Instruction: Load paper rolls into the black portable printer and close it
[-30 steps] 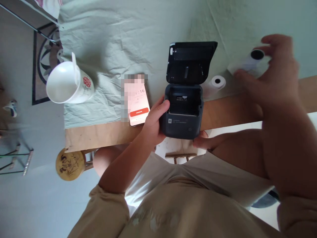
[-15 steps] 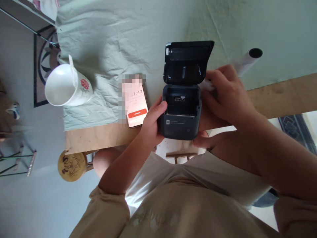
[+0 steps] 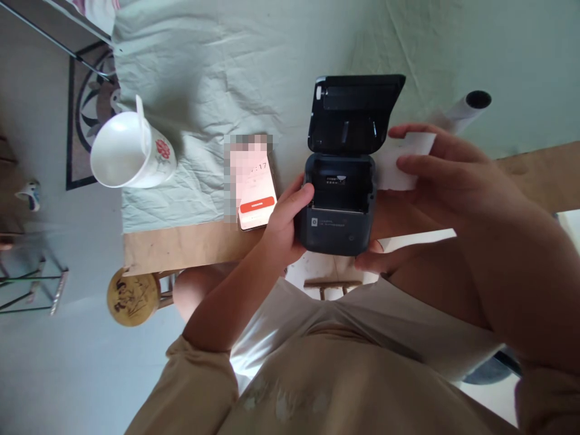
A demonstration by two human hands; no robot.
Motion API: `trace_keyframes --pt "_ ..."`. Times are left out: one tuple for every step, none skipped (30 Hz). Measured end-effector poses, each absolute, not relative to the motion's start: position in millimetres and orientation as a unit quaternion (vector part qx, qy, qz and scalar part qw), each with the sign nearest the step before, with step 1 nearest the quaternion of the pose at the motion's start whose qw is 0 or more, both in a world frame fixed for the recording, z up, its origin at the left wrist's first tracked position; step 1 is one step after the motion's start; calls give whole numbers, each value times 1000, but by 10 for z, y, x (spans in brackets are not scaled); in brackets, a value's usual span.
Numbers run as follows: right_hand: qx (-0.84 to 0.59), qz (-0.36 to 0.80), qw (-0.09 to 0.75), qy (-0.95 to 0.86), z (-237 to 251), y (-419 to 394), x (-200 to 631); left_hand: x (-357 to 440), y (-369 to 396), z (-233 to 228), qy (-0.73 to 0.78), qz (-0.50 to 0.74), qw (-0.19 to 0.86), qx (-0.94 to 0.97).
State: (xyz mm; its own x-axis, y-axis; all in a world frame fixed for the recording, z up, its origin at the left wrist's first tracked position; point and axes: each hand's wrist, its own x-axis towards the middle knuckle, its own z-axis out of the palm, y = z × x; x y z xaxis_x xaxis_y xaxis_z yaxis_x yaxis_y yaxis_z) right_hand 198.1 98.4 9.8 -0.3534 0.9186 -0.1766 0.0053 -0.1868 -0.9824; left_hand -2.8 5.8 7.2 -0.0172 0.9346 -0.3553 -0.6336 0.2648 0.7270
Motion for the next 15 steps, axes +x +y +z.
trace_keyframes --pt "-442 675 356 -470 105 994 1972 -30 61 70 413 579 678 185" --pt "-445 711 351 -416 108 1008 1966 -32 64 68 410 577 681 189" --pt "-448 735 348 -372 107 1023 1963 -34 66 64 407 577 682 191" --pt "-452 745 349 -346 103 1036 1963 -36 66 61 406 577 682 191" --pt "-457 742 352 -344 97 1046 1966 -37 66 58 407 577 682 191" --pt "-461 733 353 -354 90 1051 1971 -37 65 56 411 576 681 191" --pt "-466 722 355 -368 84 1053 1977 -37 63 54 416 574 679 191" --pt "-469 711 356 -384 78 1054 1983 -35 61 54 421 573 677 192" --pt "-470 701 356 -401 73 1054 1988 -33 60 55 424 572 675 192" --pt "-471 693 354 -416 69 1057 1992 -32 60 56 426 571 675 192" --pt "-471 688 354 -424 66 1064 1995 -30 61 58 427 572 673 192" --pt "-471 684 358 -426 67 1073 1997 -28 63 59 427 573 673 193" --pt "-471 683 362 -424 71 1083 1997 -27 65 60 428 573 671 194" --pt "-471 685 364 -420 82 1090 1995 -26 67 60 428 573 671 196" --pt "-471 686 369 -413 102 1089 1989 -26 69 58 429 572 671 197"
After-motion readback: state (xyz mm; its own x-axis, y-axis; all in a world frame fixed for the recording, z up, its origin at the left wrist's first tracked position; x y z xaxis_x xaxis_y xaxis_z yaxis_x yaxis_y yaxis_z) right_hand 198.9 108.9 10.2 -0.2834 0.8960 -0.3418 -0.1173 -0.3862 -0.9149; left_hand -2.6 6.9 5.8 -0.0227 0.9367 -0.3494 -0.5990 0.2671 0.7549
